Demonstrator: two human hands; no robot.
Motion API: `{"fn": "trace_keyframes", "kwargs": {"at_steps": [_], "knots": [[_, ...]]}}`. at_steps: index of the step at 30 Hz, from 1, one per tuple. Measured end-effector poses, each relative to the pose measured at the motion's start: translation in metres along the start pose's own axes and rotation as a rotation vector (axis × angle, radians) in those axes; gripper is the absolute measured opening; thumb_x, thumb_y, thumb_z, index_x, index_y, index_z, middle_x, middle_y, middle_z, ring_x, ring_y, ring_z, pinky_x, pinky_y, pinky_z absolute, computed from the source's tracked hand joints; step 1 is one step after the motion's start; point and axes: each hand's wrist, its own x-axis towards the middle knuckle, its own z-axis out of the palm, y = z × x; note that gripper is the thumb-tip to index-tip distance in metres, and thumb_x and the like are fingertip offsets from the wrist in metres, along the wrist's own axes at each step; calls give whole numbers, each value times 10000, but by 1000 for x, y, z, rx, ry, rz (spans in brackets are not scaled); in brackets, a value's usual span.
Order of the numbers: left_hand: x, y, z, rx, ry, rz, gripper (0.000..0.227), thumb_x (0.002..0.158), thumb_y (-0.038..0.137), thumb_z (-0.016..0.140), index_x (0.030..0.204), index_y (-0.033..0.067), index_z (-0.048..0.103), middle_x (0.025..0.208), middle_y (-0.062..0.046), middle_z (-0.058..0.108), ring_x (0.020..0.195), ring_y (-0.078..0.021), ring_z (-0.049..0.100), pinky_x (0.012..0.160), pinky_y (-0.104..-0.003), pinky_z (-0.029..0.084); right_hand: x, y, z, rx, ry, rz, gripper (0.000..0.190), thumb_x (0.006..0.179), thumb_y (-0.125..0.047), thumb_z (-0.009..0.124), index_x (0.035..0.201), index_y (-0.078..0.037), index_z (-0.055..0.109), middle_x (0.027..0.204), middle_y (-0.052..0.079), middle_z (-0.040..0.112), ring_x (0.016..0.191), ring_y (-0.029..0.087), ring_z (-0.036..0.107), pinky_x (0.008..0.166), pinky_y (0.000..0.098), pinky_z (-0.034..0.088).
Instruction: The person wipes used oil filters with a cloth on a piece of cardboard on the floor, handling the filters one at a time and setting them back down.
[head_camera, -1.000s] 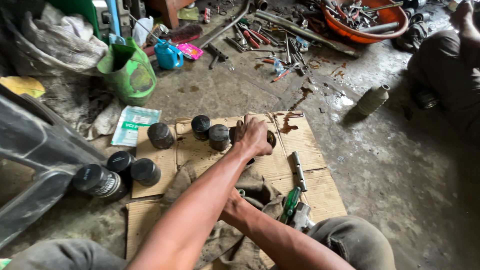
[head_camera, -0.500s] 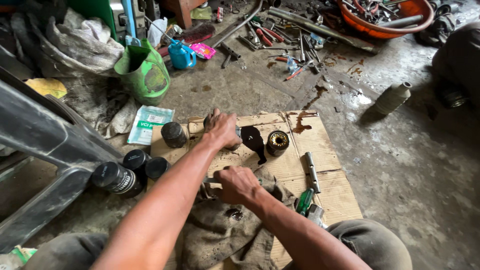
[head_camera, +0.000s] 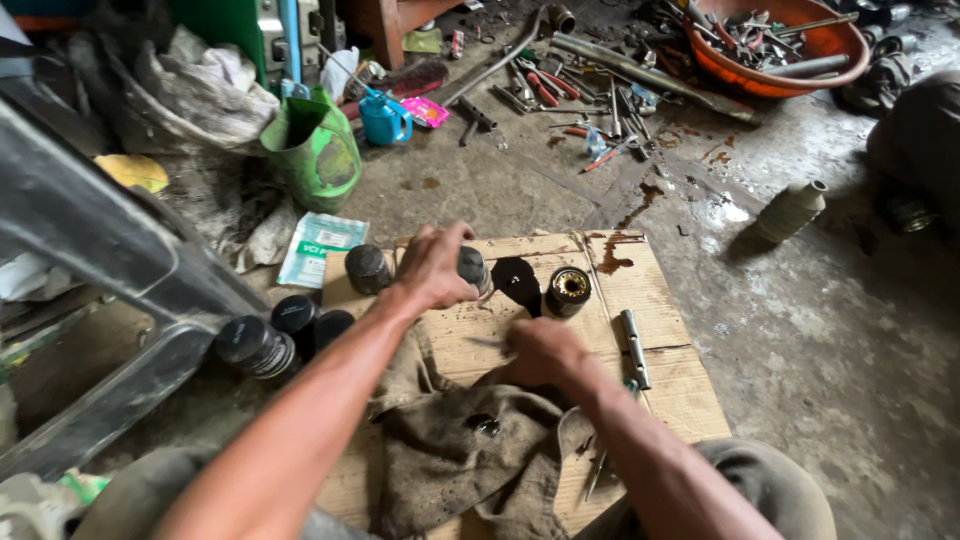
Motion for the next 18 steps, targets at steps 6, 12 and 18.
{"fn": "trace_keyframes", "kwargs": {"at_steps": [6,12,18], "knots": [[-77,-21,-56,-519,98,-150,793,490,317,898,1202,101,625,1137,-123,666,1081,-275,667,930,-467,566,-17,17,13,72,-88,157,467,901,-533,731,1052,-90,724,807,73,709,634,167,607,510,319,492],[-128,-53,-44,-1036,5,-235,670,533,263,889,1138,78,668,971,-101,752,1029,-236,673,947,-330,490,-2,24,38,89,-24,228,445,1021,-458,664,946,-34,774,759,112,723,596,163,515,485,311,383],[-153,-74,-48,-1387,-165,-465,452,704,290,830,1060,59,674,868,-43,680,694,-137,547,581,-296,485,6,9,25,1046,109,82,269,823,-195,739,1045,-52,789,927,101,806,769,185,707,656,323,552]]}}
